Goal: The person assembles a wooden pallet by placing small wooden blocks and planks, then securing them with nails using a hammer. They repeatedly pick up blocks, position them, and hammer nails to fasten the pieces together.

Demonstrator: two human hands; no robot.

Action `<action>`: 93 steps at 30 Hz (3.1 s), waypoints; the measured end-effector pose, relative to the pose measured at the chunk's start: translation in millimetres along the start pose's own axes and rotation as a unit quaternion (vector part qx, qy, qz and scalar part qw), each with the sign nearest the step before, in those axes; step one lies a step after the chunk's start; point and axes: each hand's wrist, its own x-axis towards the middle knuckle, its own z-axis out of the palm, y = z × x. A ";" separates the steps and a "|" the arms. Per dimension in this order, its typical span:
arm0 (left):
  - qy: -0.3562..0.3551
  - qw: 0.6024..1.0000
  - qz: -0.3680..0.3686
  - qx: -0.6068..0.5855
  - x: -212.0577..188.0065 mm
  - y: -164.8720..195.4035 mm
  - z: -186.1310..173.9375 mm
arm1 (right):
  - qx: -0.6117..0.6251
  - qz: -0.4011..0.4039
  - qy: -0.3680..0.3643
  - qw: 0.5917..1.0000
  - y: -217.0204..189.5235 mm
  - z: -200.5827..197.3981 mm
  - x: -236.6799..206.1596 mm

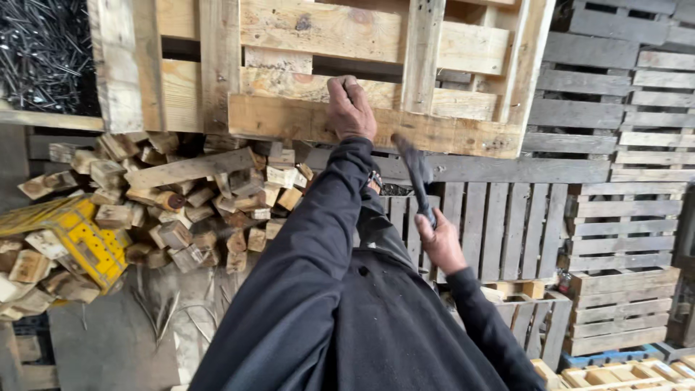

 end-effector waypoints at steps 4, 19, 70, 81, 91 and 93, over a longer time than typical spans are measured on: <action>0.003 0.991 -0.133 -0.013 -2.4 8.4 1.5 | -0.085 -0.111 0.065 0.988 24.3 22.1 0.1; -0.114 0.852 -0.359 -0.362 42.2 21.7 -54.6 | 0.213 -0.056 0.031 0.975 30.9 12.1 -17.9; -0.375 0.923 0.079 -0.018 0.7 -15.0 -67.5 | 0.123 0.029 0.015 0.992 30.5 31.1 6.8; -0.357 0.908 0.174 0.132 0.6 -8.1 -66.7 | 0.240 -0.090 -0.016 0.966 -40.1 12.1 -21.9; -0.308 0.947 0.072 0.050 32.0 11.3 -68.2 | 0.149 -0.125 0.015 0.981 -75.7 -14.5 -43.4; -0.213 0.956 0.097 0.176 46.6 12.3 -63.4 | 0.255 -0.302 -0.012 0.919 -71.3 -17.9 -42.4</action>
